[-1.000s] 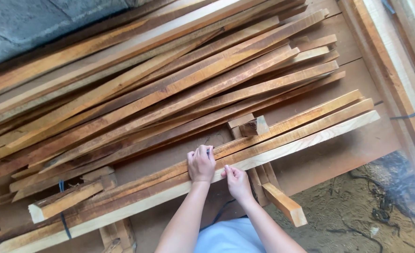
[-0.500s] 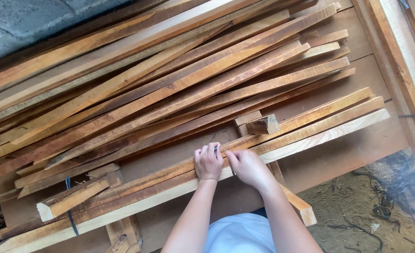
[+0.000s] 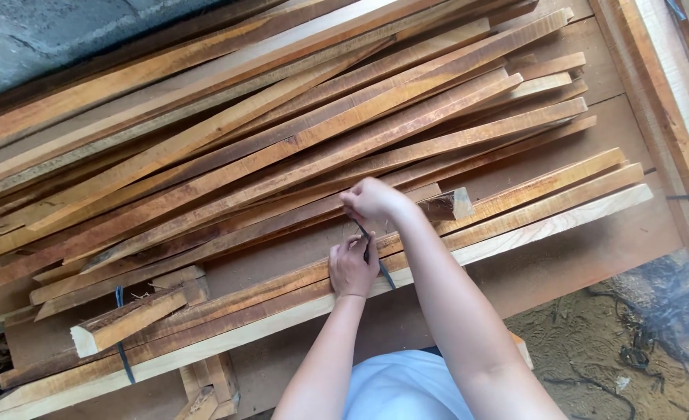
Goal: Bundling and tying together thin wooden planks using black plastic strips.
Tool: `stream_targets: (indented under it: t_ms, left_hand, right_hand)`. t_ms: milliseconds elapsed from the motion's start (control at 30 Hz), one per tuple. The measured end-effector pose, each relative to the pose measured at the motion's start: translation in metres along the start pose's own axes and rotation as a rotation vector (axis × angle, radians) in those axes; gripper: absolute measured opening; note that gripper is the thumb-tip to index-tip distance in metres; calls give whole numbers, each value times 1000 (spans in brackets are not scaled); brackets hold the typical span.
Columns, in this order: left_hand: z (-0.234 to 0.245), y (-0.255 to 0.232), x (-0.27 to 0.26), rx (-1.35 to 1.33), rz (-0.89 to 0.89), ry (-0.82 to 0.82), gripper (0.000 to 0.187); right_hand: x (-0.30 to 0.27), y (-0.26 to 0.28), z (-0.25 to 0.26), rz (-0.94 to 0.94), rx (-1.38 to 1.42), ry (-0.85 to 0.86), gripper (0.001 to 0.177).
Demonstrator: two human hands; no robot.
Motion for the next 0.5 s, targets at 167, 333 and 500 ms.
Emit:
stream_targets:
  t_ms: [167,333,500]
  left_hand:
    - [15,-9,7,-14,-18,-29,19]
    - [18,-9,8,-22,-17,-53,22]
    - [12,-4,3,-27,-1,-92,20]
  right_hand:
    - [-86,47,83,540,405,-728,24]
    - [-127,-22,18,546,232,-1012,15]
    - [-166,-82,-62,416,-81,-1118,21]
Point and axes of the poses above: each hand's wrist, its own x-axis towards the middle knuckle, its own z-axis out of the back of the hand, y = z × x, the point moved 8 cm from there along x, towards the middle knuckle, and after that the axes turned 5 degrees about z, right-handed, at the moved point
